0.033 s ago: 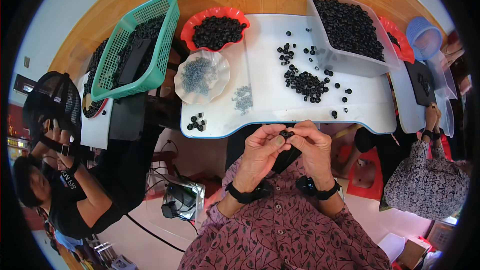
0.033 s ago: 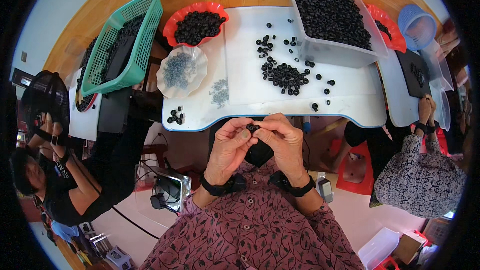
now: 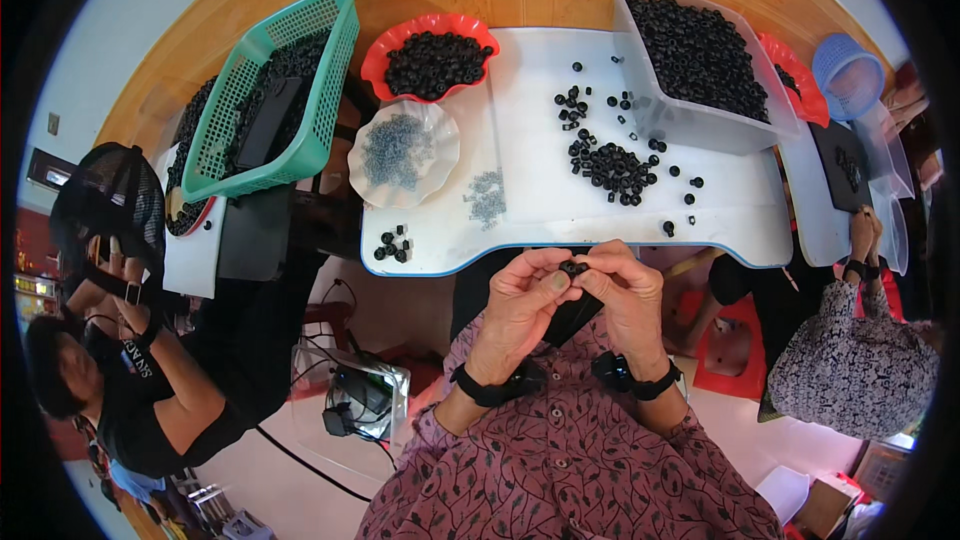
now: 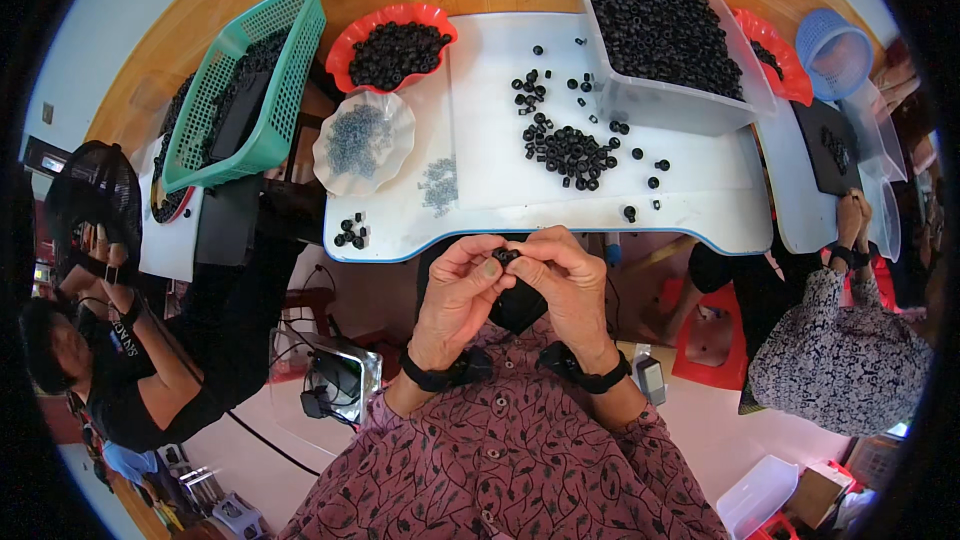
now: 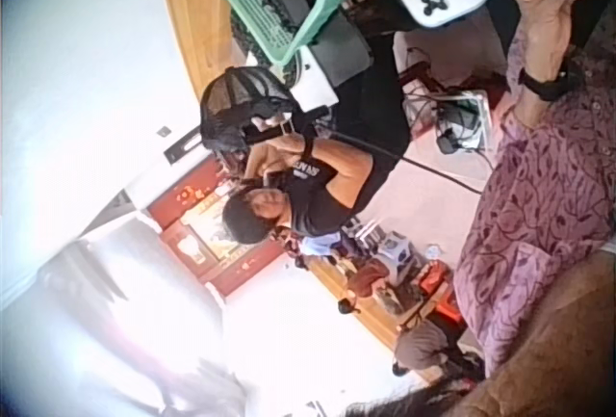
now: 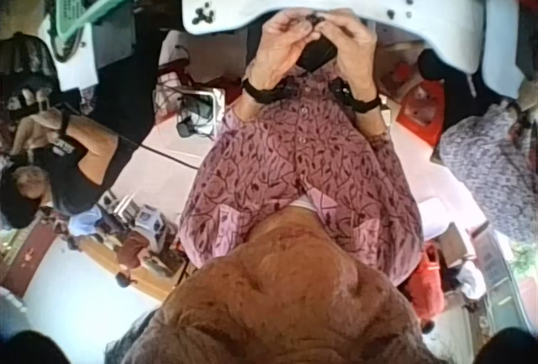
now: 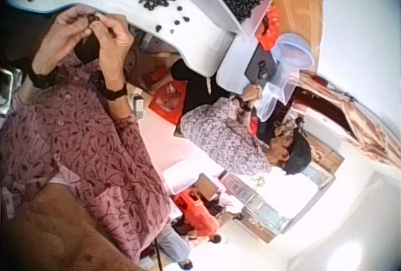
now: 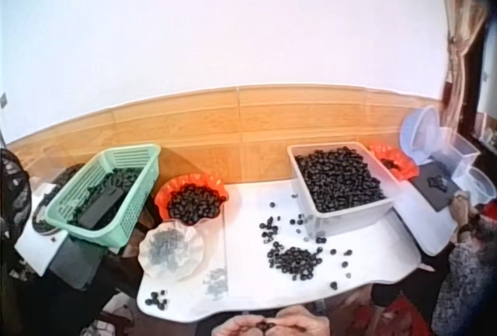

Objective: Assembling small silver pins into black plastic circular components manually.

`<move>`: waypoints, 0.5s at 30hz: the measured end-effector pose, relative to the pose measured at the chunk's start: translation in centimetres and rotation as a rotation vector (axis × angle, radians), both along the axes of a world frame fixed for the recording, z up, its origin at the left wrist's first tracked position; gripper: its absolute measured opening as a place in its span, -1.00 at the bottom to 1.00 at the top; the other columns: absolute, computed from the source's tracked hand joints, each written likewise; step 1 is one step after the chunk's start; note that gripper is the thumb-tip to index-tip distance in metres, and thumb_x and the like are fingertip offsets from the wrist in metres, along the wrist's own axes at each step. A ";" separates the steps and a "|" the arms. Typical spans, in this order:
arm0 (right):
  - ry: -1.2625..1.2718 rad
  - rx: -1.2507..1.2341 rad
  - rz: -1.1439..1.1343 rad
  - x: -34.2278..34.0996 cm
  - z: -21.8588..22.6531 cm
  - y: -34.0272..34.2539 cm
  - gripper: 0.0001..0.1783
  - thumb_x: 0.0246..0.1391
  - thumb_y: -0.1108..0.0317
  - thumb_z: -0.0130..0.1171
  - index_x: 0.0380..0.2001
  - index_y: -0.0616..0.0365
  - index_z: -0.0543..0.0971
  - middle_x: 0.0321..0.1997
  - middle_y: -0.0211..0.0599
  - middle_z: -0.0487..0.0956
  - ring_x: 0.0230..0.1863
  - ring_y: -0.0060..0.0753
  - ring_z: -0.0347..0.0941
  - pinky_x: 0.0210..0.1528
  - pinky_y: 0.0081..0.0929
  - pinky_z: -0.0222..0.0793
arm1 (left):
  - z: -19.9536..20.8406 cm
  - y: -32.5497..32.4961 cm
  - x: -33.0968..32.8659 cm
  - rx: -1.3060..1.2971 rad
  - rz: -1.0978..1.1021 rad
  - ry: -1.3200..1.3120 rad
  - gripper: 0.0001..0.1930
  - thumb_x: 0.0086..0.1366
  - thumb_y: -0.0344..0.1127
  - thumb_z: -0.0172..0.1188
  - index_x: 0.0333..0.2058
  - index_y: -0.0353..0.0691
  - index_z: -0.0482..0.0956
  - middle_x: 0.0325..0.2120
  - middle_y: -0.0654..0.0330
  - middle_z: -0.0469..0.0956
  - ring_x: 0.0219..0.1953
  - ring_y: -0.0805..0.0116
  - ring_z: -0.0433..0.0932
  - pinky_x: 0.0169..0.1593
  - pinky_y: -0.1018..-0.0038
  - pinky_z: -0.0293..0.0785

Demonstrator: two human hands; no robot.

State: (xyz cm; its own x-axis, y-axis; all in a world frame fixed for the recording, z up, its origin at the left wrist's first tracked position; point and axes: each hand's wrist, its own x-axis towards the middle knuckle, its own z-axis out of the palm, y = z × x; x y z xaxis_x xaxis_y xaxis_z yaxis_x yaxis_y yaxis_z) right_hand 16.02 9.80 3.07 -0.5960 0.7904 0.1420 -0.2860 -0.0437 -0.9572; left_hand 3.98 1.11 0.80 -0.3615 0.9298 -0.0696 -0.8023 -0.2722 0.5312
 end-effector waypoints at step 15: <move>-0.111 0.145 -0.036 0.1 0.9 0.2 -0.81 0.02 0.60 0.25 -0.23 0.29 0.63 -0.25 -0.37 0.48 -0.26 -0.62 0.46 -0.23 -0.72 0.40 | 0.2 0.3 -0.1 0.008 0.015 0.077 -0.76 0.23 -0.58 0.17 -0.10 -0.37 0.52 -0.24 0.12 0.58 -0.24 0.41 0.59 -0.09 0.48 0.60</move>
